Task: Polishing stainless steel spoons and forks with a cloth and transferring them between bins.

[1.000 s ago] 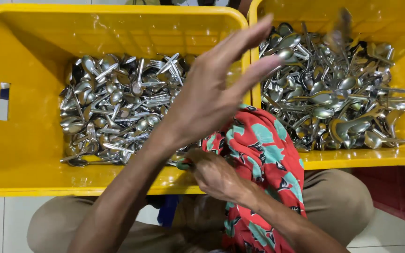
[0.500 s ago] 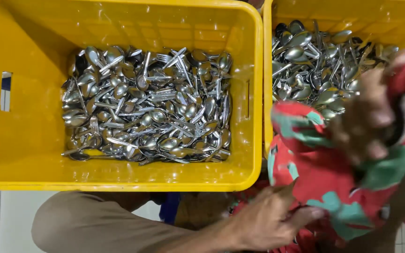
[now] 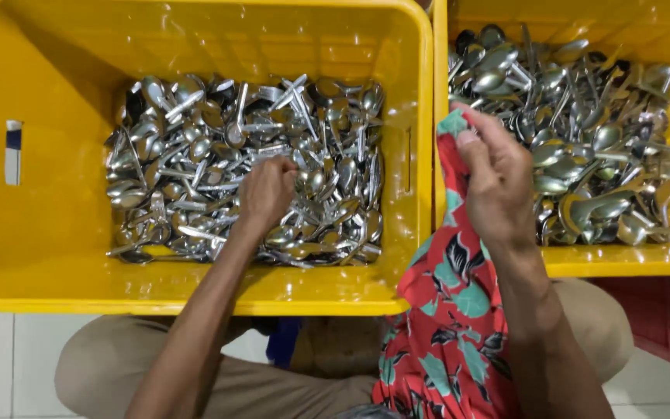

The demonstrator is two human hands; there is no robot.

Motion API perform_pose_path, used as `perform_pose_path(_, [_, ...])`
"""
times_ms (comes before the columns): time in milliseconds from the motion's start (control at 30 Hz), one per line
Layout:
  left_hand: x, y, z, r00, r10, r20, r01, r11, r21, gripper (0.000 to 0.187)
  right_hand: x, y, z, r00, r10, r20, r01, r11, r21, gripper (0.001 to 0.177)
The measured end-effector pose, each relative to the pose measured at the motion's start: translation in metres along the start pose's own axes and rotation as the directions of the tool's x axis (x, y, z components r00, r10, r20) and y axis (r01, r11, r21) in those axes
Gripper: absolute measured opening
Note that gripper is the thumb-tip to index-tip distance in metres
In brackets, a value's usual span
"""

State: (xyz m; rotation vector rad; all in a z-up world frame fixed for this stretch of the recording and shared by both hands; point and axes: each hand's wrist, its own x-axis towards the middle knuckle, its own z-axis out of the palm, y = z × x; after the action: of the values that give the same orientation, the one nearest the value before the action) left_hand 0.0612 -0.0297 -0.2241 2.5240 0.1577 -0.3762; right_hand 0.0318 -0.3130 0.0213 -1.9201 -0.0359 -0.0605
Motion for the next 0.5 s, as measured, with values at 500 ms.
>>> perform_pose_path(500, [0.082, -0.017, 0.095, 0.948, -0.155, 0.279, 0.070, 0.954, 0.292, 0.031, -0.005, 0.011, 0.005, 0.997, -0.073, -0.005, 0.073, 0.995, 0.074, 0.020])
